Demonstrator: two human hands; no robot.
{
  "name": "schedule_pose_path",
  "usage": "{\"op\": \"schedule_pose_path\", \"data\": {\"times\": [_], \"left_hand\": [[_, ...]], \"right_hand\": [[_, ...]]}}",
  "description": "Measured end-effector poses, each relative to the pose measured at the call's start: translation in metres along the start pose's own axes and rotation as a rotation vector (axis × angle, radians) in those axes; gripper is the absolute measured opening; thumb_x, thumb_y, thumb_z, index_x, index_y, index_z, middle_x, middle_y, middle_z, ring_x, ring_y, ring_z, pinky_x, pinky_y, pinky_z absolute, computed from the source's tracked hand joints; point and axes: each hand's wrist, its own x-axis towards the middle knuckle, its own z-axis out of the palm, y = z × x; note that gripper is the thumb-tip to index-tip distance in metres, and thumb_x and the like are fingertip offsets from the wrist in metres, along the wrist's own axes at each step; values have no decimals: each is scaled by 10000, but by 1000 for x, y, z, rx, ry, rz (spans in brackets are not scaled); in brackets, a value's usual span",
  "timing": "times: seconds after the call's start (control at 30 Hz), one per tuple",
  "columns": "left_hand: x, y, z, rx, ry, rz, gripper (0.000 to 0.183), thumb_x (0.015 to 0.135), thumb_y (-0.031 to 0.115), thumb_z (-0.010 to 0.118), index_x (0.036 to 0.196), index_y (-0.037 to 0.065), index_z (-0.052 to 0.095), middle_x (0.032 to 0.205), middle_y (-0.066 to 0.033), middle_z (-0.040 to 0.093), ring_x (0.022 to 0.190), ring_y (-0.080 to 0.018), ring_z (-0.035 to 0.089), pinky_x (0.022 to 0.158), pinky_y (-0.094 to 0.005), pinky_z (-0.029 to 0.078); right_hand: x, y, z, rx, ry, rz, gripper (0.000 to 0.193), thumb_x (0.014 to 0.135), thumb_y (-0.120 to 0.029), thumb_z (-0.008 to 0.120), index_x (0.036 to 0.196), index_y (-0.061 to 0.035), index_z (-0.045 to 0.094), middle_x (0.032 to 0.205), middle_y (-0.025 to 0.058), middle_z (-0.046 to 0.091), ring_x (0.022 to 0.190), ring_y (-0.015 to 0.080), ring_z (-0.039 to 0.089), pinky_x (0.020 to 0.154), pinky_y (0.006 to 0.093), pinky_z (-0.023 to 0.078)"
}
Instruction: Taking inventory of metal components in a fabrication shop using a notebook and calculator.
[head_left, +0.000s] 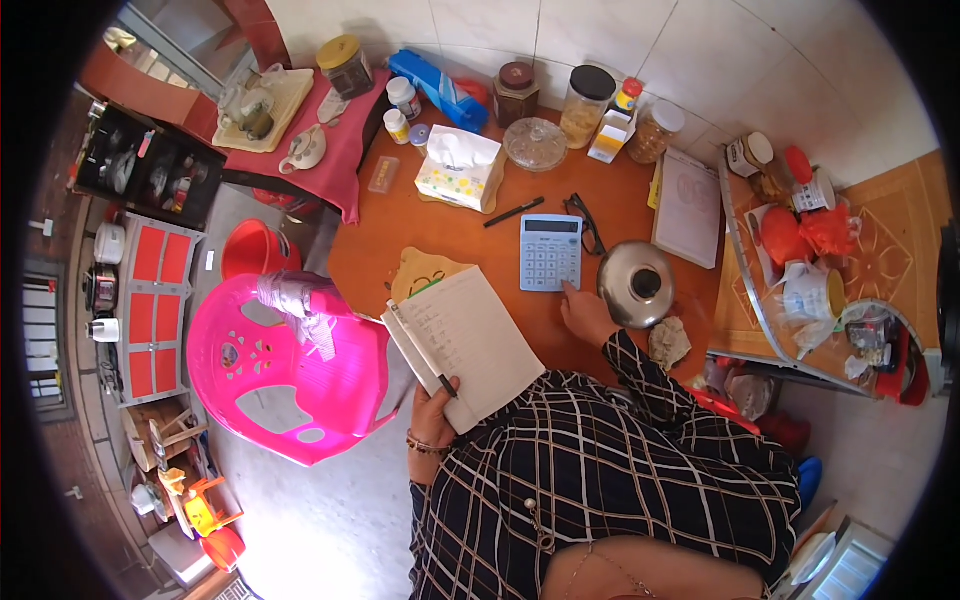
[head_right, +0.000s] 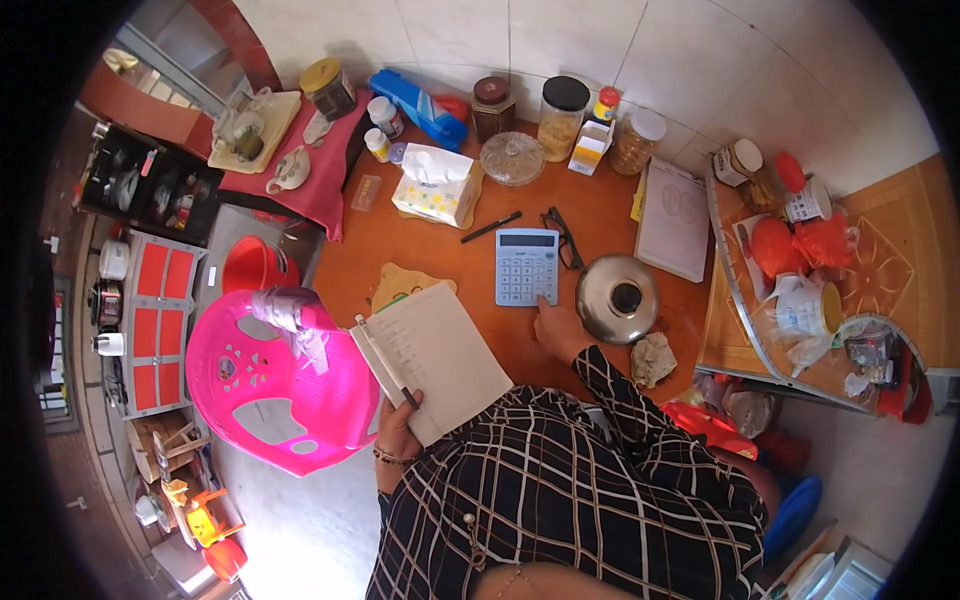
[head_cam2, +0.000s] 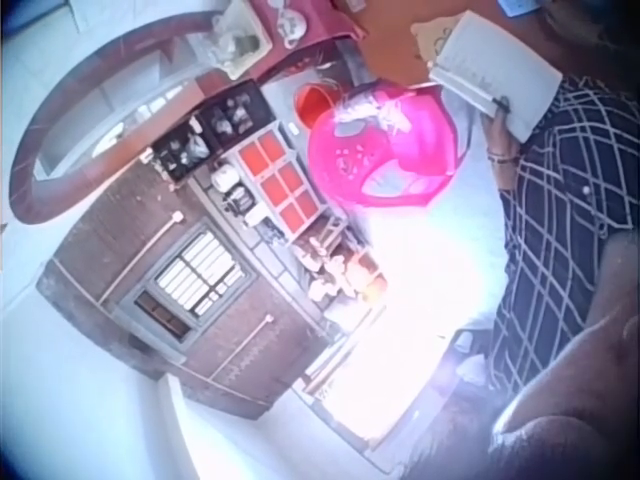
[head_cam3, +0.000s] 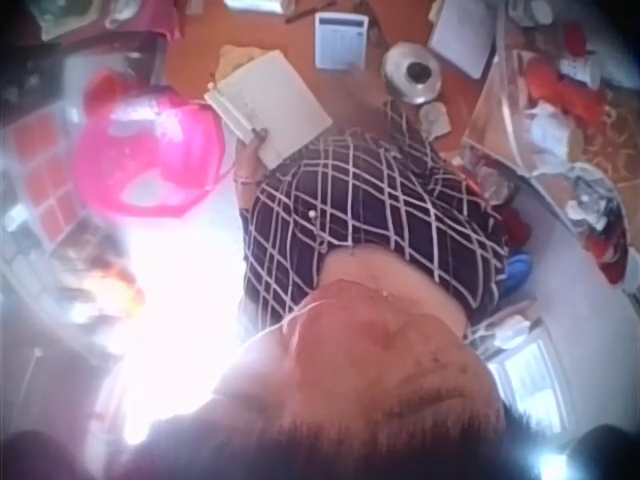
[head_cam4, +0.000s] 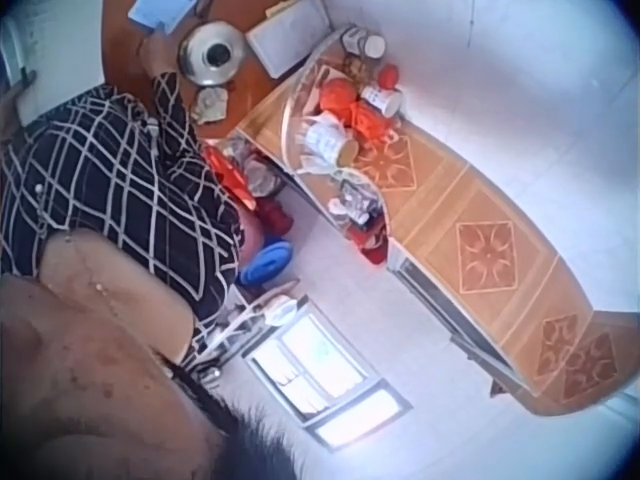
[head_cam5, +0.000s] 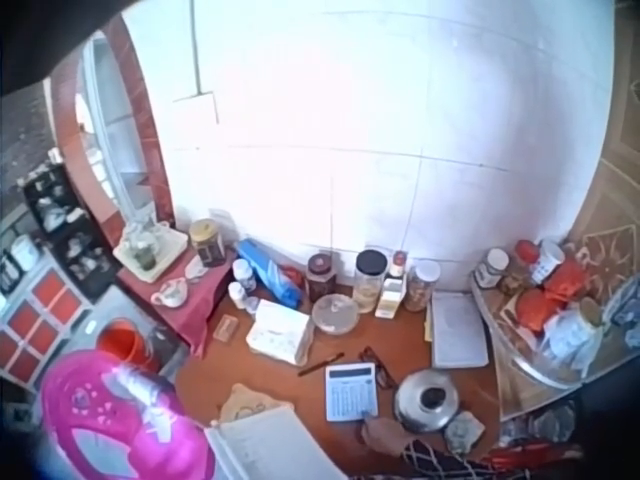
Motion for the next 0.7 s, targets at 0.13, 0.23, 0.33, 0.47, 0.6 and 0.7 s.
{"op": "schedule_pose_path", "data": {"times": [0.13, 0.23, 0.33, 0.47, 0.6, 0.7], "left_hand": [[0, -1, 1, 11, 20, 10, 407, 779, 11, 636, 1147, 12, 464, 1051, -113, 580, 937, -233, 578, 807, -363, 496], [-3, 0, 3, 16, 22, 14, 407, 778, 10, 637, 1146, 9, 461, 1054, -115, 578, 939, -234, 577, 808, -363, 496], [-3, -4, -2, 3, 29, 19, 409, 778, 8, 637, 1146, 6, 459, 1059, -115, 575, 941, -235, 576, 808, -363, 496], [-4, -3, 1, 8, 28, 11, 411, 776, 7, 638, 1147, 9, 461, 1061, -114, 574, 940, -234, 576, 809, -364, 495], [-5, -4, -2, 0, 15, 31, 407, 778, 7, 636, 1147, 11, 464, 1061, -114, 574, 939, -232, 577, 809, -366, 494], [-7, -4, -2, -13, 20, 39, 400, 780, 7, 633, 1145, 11, 468, 1049, -112, 579, 932, -230, 580, 807, -363, 494]], "right_hand": [[1, 3, 2, -9, 21, -40, 344, 825, -145, 453, 1131, 11, 462, 751, 251, 596, 698, 409, 585, 655, 511, 461], [2, 6, 4, -15, 7, -35, 333, 826, -149, 457, 1122, 4, 467, 745, 248, 598, 692, 406, 587, 644, 510, 462], [3, 3, 0, -51, 20, -80, 346, 835, -158, 453, 1144, -5, 463, 741, 247, 598, 686, 401, 589, 641, 502, 466], [14, -12, 2, -9, 22, -87, 360, 849, -178, 444, 1170, -15, 463, 748, 231, 604, 691, 389, 589, 636, 496, 465], [22, -33, 2, -37, -56, -146, 376, 864, -202, 432, 1192, -21, 462, 778, 211, 613, 700, 379, 584, 622, 501, 452], [29, -32, 13, -1, -49, -189, 380, 867, -207, 430, 1197, -23, 463, 787, 214, 613, 701, 382, 581, 618, 507, 443]]}}
